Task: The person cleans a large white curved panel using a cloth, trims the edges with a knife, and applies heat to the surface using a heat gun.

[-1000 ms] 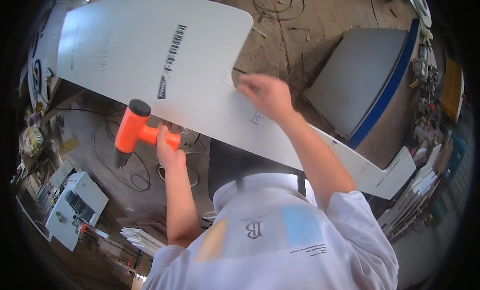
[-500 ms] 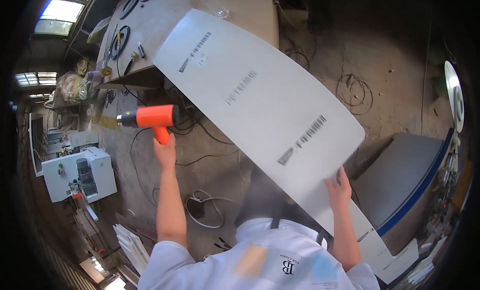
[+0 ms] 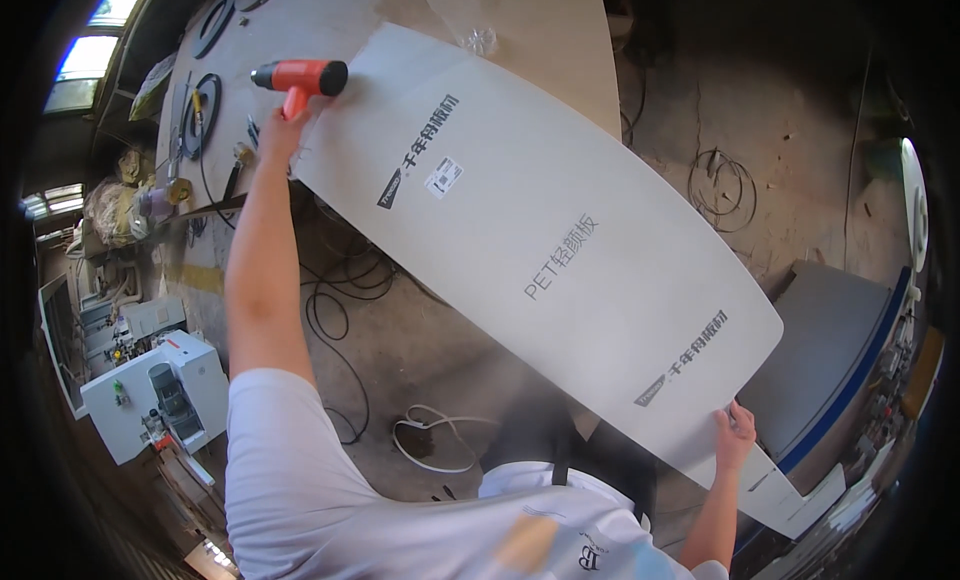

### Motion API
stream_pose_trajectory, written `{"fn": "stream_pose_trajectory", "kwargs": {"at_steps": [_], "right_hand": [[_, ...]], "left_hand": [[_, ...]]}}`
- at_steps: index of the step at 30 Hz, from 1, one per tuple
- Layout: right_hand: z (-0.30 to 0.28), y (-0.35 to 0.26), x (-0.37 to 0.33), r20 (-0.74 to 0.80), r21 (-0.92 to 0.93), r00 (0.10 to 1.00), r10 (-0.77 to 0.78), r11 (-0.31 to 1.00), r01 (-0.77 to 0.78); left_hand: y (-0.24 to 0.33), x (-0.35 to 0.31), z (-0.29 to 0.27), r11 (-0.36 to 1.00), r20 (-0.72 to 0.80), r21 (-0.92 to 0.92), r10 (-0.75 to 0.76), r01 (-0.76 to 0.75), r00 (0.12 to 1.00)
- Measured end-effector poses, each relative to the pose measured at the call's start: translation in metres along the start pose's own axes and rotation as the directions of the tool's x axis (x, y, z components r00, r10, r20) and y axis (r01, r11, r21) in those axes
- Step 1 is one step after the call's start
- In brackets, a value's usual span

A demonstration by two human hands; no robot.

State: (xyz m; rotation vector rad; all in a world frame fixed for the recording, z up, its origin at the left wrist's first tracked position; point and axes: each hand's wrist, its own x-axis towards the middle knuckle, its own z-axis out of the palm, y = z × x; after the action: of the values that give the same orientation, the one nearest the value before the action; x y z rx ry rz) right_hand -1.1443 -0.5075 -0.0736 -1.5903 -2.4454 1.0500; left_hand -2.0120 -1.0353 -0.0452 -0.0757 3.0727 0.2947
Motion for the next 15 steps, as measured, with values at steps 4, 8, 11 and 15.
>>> {"fn": "stream_pose_trajectory", "kwargs": {"at_steps": [4, 8, 11, 15], "right_hand": [[0.003, 0.022, 0.000, -0.020, 0.012, 1.000, -0.018, 1.000, 0.019], [-0.003, 0.022, -0.013, 0.005, 0.046, 0.996, 0.092, 0.995, -0.092], [-0.018, -0.026, -0.020, 0.104, 0.054, 0.953, 0.284, 0.955, -0.290], [0.013, -0.080, -0.017, 0.165, 0.156, 0.962, 0.218, 0.957, -0.243]], "left_hand": [[-0.018, 0.044, 0.011, 0.999, -0.019, 0.041, 0.035, -0.035, 0.999], [-0.015, 0.015, 0.023, 0.862, -0.348, 0.500, 0.284, -0.079, 0.894], [0.023, -0.058, 0.040, 0.717, -0.403, 0.180, 0.678, -0.673, 0.614], [0.115, -0.213, 0.038, 0.583, -0.130, -0.227, 0.776, -0.780, 0.617]]}}
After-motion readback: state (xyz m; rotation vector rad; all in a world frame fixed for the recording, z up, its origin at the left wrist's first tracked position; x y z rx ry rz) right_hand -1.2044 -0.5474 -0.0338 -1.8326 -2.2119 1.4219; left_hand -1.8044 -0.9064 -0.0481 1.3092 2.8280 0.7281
